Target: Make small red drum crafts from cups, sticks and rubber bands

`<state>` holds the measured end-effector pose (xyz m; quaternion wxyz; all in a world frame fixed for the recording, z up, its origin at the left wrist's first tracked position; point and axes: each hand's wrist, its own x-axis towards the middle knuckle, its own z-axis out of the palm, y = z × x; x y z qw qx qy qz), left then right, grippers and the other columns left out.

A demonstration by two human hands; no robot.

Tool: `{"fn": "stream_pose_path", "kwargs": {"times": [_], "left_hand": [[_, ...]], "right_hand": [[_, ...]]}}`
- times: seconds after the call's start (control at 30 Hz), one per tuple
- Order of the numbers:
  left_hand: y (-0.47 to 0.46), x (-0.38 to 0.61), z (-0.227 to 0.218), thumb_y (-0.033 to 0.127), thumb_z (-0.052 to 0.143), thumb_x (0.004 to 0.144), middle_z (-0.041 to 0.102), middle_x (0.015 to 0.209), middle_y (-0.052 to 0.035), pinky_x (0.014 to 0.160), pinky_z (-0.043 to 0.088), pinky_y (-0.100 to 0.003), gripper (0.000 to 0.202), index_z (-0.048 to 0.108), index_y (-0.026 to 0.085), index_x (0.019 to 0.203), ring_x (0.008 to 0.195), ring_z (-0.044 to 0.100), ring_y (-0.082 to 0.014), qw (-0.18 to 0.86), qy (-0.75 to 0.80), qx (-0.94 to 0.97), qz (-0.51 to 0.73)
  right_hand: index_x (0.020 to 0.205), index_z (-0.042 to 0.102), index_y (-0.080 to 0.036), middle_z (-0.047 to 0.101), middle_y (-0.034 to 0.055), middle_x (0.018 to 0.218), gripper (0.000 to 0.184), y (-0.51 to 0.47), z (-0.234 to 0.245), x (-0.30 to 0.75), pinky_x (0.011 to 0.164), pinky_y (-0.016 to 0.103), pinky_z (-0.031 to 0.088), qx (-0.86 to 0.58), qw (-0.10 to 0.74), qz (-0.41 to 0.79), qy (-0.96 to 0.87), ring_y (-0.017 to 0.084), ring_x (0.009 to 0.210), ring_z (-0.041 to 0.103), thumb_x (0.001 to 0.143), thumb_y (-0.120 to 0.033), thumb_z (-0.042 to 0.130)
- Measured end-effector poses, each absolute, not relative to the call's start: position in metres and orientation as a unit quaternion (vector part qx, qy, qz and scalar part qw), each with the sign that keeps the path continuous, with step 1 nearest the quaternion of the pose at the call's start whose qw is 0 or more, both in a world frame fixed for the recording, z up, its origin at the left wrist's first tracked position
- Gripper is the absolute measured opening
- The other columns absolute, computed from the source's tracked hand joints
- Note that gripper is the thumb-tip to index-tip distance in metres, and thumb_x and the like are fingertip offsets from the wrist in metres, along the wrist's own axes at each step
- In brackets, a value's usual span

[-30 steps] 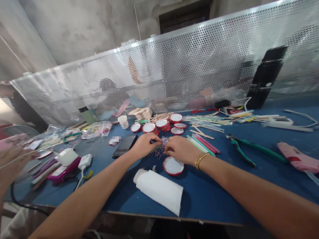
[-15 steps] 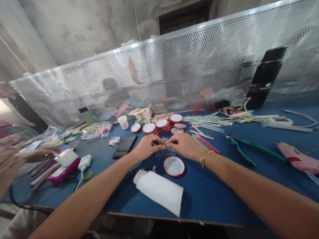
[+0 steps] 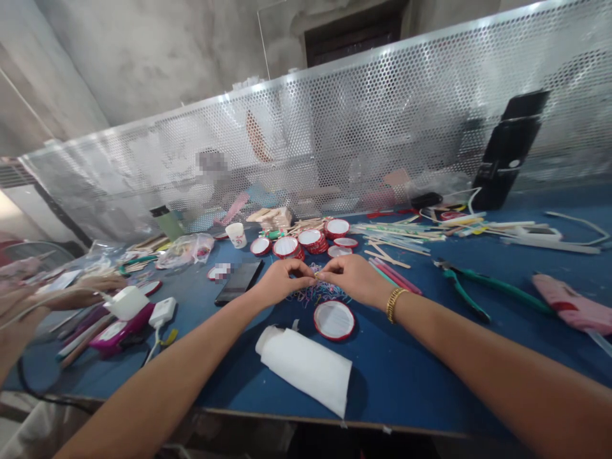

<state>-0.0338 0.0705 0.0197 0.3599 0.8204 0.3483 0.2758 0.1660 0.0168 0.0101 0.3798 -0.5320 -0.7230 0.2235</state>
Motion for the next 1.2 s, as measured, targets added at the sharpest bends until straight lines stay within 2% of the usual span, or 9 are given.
{"fn": "stream_pose_path", "kwargs": {"times": [0.23,0.37,0.83,1.2], "left_hand": [[0.0674,-0.0318,0.0194,0.040,0.073,0.072,0.069,0.077,-0.0026,0.066,0.046,-0.025,0.027,0.068,0.015,0.080,0.070,0.059,-0.0131,0.324,0.358,0.829,0.283],[0.0658,-0.0314,0.0212,0.036,0.071,0.072,0.068,0.076,-0.0022,0.067,0.046,-0.024,0.023,0.067,0.014,0.078,0.071,0.059,-0.0131,0.311,0.361,0.834,0.278],[0.0674,-0.0320,0.0178,0.035,0.071,0.074,0.064,0.074,-0.0018,0.063,0.043,-0.024,0.023,0.065,0.013,0.081,0.067,0.054,-0.0112,0.369,0.348,0.821,0.261],[0.0676,-0.0320,0.0184,0.035,0.069,0.075,0.064,0.073,-0.0013,0.061,0.042,-0.023,0.022,0.065,0.013,0.080,0.066,0.053,-0.0109,0.349,0.349,0.829,0.263]], "right_hand": [[0.077,0.074,-0.016,0.072,0.0037,0.074,0.019,0.0150,0.0086,0.1615,0.061,0.026,0.040,-0.529,0.386,0.239,-0.717,0.015,0.068,0.061,0.082,-0.031,0.063],[0.076,0.074,-0.016,0.072,0.0038,0.074,0.019,0.0143,0.0073,0.1593,0.061,0.027,0.040,-0.528,0.387,0.243,-0.716,0.015,0.067,0.060,0.081,-0.031,0.063],[0.078,0.074,-0.015,0.073,0.0050,0.078,0.021,0.0160,0.0077,0.1611,0.063,0.027,0.042,-0.525,0.398,0.259,-0.706,0.017,0.071,0.062,0.082,-0.033,0.062],[0.075,0.073,-0.016,0.072,0.0045,0.076,0.020,0.0138,0.0089,0.1592,0.063,0.027,0.042,-0.521,0.404,0.260,-0.705,0.016,0.070,0.062,0.081,-0.031,0.063]]}}
